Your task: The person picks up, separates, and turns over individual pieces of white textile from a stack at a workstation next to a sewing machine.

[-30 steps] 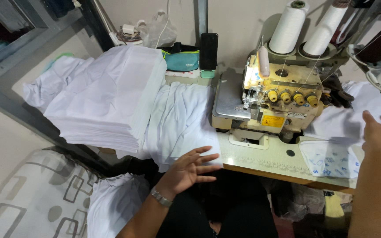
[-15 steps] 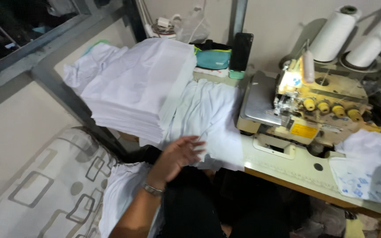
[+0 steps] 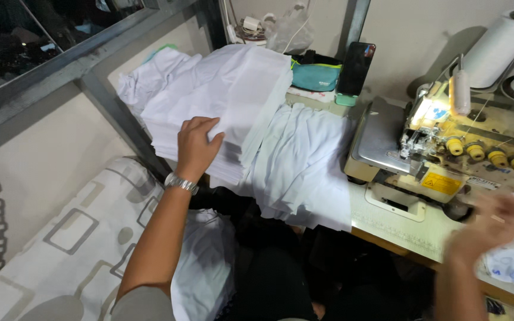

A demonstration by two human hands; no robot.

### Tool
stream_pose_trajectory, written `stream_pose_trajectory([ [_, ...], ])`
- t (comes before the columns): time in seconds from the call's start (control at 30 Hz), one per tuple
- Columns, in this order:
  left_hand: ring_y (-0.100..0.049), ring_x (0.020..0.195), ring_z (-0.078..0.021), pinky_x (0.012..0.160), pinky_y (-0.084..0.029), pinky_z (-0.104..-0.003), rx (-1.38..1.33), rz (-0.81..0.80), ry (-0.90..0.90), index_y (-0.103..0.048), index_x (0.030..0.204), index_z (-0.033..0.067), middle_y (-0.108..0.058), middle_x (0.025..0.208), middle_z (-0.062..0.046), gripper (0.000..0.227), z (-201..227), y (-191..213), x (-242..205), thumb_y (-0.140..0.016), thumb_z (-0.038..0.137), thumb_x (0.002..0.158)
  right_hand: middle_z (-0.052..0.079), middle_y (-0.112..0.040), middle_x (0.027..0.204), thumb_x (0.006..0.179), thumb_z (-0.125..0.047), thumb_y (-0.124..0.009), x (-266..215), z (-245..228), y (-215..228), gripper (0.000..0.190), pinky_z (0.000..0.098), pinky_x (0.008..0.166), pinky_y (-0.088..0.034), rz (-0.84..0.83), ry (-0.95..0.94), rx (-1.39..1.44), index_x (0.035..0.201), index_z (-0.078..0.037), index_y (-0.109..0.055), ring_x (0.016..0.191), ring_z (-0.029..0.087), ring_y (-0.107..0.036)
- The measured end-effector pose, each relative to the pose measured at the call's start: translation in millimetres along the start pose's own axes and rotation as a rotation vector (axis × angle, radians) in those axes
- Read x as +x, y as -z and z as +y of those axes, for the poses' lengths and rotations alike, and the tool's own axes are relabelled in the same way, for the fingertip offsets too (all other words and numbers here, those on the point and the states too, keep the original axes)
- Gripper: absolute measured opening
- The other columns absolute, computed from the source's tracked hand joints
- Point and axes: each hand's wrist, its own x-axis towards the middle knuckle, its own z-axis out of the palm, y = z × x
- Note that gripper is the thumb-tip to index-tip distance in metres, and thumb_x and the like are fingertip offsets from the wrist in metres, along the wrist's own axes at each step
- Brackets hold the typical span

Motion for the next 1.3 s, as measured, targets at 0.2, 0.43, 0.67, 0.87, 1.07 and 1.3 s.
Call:
stream_pose_trajectory([
  [0.2, -0.059, 0.089, -0.0189, 0.085, -0.042, -0.049, 0.330, 0.017, 0.073, -0.072, 0.087, 0.0236, -0.057, 0.078, 0.008, 0.003, -33, -21, 27, -0.071, 0.025, 0.084, 0.009, -0.056, 0.100, 0.107, 0.000, -0.063, -32, -43, -81, 0.010, 0.0273, 0.082, -0.042, -0.142, -0.181, 0.125, 0.112, 0.000, -0.056, 0.088, 0.014, -0.053],
  [0.43, -0.055, 0.095, -0.0176, 0.093, -0.041, -0.037, -0.435, 0.722, -0.069, -0.050, 0.106, 0.0043, -0.053, 0.096, -0.007, 0.010, 0, 16, 75, -0.048, 0.014, 0.105, 0.012, -0.062, 0.083, 0.095, 0.008, -0.059, -66, -50, -88, 0.011, 0.0321, 0.071, -0.051, -0.487, -0.307, 0.211, 0.102, 0.002, -0.066, 0.069, 0.021, -0.064],
  [0.67, -0.065, 0.072, -0.0189, 0.072, -0.056, -0.033, -0.920, -0.121, -0.344, -0.067, 0.091, 0.0011, -0.062, 0.075, -0.010, 0.003, 140, -28, 72, -0.068, 0.002, 0.089, 0.014, -0.068, 0.096, 0.092, 0.000, -0.065, -57, -65, -82, 0.015, 0.0294, 0.078, -0.052, -0.506, -0.441, 0.325, 0.107, 0.001, -0.068, 0.088, 0.017, -0.066],
  [0.87, -0.058, 0.070, -0.0157, 0.073, -0.048, -0.033, -0.944, -0.754, -0.164, -0.067, 0.086, 0.0102, -0.061, 0.071, -0.002, 0.023, 224, -119, 21, -0.061, 0.032, 0.093, 0.009, -0.065, 0.110, 0.102, -0.043, -0.041, -51, -19, -85, 0.055, 0.0331, 0.095, -0.046, -0.655, -0.569, 0.885, 0.140, -0.005, -0.046, 0.102, 0.016, -0.064],
  [1.07, -0.054, 0.061, -0.0149, 0.057, -0.042, -0.029, -0.839, -0.755, -0.013, -0.068, 0.079, 0.0113, -0.059, 0.062, -0.002, 0.039, 217, -236, 31, -0.062, 0.048, 0.090, 0.006, -0.068, 0.084, 0.096, -0.013, -0.065, -39, -10, -83, 0.011, 0.0247, 0.068, -0.057, -0.392, -0.918, 0.733, 0.102, -0.006, -0.059, 0.072, 0.015, -0.070],
  [1.3, -0.062, 0.064, -0.0105, 0.057, -0.050, -0.021, -1.002, -0.790, 0.154, -0.070, 0.098, 0.0057, -0.068, 0.071, -0.005, 0.027, 220, -247, 36, -0.079, 0.015, 0.074, 0.007, -0.068, 0.079, 0.101, -0.022, -0.062, -28, 64, -75, 0.018, 0.0288, 0.065, -0.056, -0.255, -0.930, 0.586, 0.092, -0.009, -0.054, 0.067, 0.015, -0.068],
])
